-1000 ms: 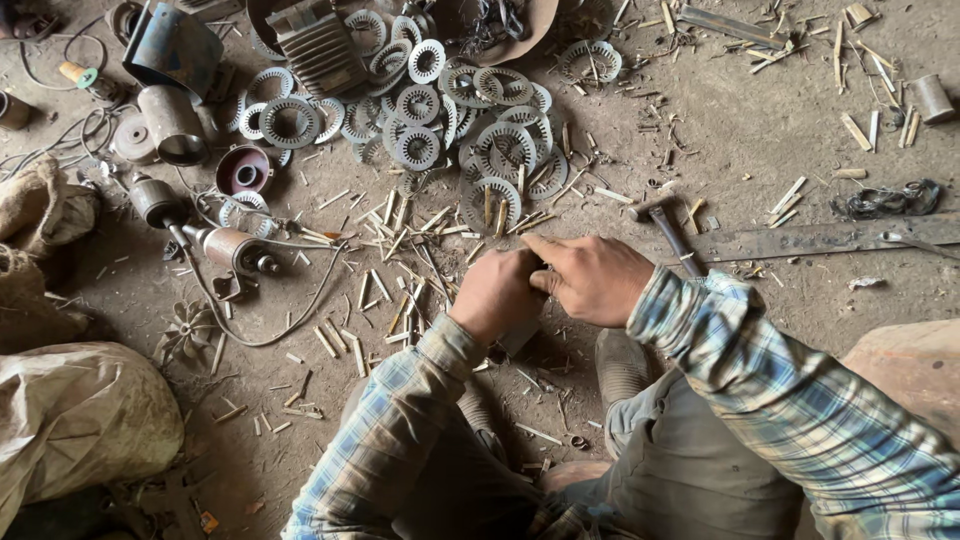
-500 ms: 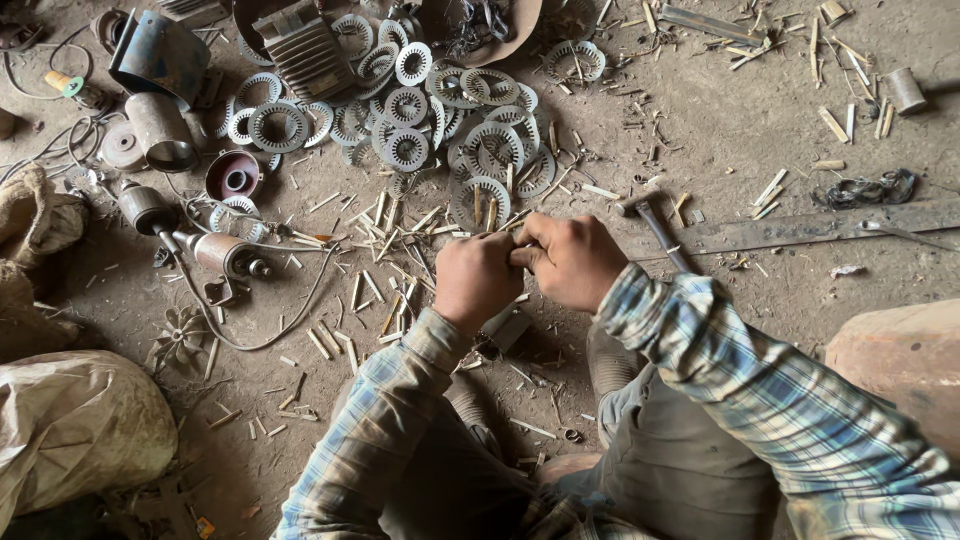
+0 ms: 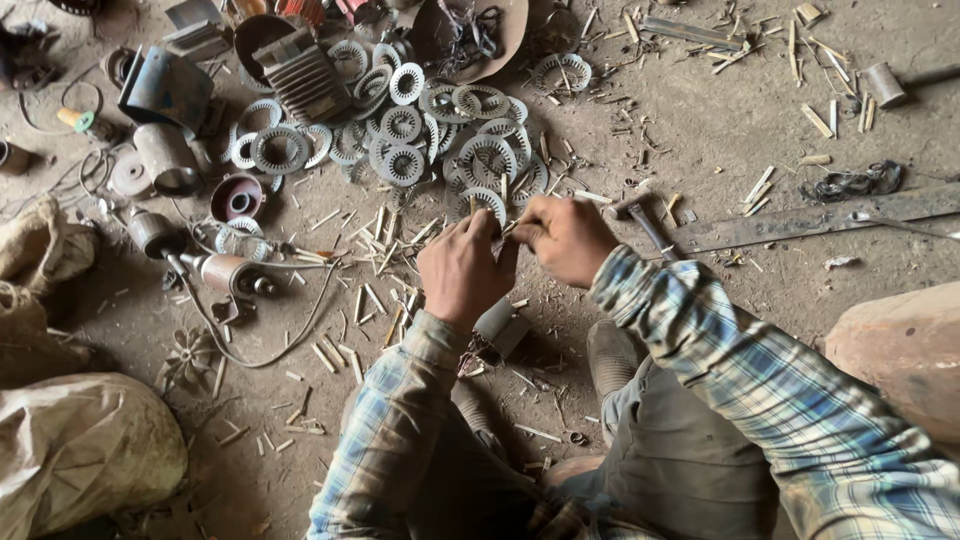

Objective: The person sits on the floor and uses a hammer and metal bar to pry and pull copper windings from a cylindrical motor stator. They repeatedly strike the stator and pull out wire bundles, placing them aside.

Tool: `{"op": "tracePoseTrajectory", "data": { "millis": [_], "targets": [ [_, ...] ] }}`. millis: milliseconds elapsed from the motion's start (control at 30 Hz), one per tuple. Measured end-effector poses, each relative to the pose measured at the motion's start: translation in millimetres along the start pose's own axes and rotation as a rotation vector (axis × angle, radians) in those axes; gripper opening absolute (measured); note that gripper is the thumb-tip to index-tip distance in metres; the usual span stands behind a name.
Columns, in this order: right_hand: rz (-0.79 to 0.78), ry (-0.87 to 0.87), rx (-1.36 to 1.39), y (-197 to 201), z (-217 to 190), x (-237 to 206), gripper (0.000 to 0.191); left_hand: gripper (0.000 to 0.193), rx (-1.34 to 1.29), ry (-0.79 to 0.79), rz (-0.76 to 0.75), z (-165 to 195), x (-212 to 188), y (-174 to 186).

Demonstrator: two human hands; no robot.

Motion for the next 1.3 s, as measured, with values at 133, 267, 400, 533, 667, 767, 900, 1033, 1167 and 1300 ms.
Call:
{"op": "tracePoseTrajectory", "data": {
  "millis": [133,267,400,533,667,767,900,1033,1167,1300],
  "targets": [
    [0.089,0.101,-0.057,8.4,-18.0,-0.2,0.018,0.031,0.083,0.064,-0.028,-5.7,1.7,-9.6],
    [0.055,0.102,-0.023,3.7,-28.8,-4.4,0.018,0.04,0.108,0.048,-0.041,-16.8,3.4,-20.7],
    [0.072,0.135,0.161,3.1,-35.6,-7.9,0.017,0.033,-0.031,-0.052,0.1,-23.7,-1.4,-9.3],
    [0.015,0.014,0.305,-1.7,-28.3,-10.3,0.017,0.037,-0.028,-0.084,0.124,-12.7,-1.7,-0.3],
    [0.077,0.022,0.16,24.0,-22.6,-14.7,0.014,0.036,0.023,-0.001,-0.107,9.2,4.0,-3.4],
    [0.179,-0.019,0.17,69.8,-0.5,-31.9,0.009,0.071,-0.171,-0.234,0.025,41.9,-1.5,24.6],
    [0.51,0.043,0.549,167.7,39.3,-95.8,0.015,0.081,-0.361,-0.35,0.093,56.7,-8.3,44.3],
    [0.776,-0.17,0.427,254.6,72.4,-222.6,0.014,0.076,-0.509,-0.131,-0.149,42.6,-13.2,32.0],
    [1.044,-0.343,0.368,326.8,91.4,-344.6,0.014,0.075,-0.338,-0.172,-0.162,32.1,-22.2,33.4],
    [1.258,-0.586,0.16,375.5,125.1,-442.2,0.019,0.07,-0.256,-0.148,-0.158,28.0,-22.1,27.5]
  ]
}}
Point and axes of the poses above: each hand's wrist, its own x-axis towards the middle knuckle, its own y-axis out of the back of the hand, z = x × y, the point moved 8 cm from there along x, towards the middle knuckle, and after that the axes turned 9 degrees about y, right-handed, at the moved point
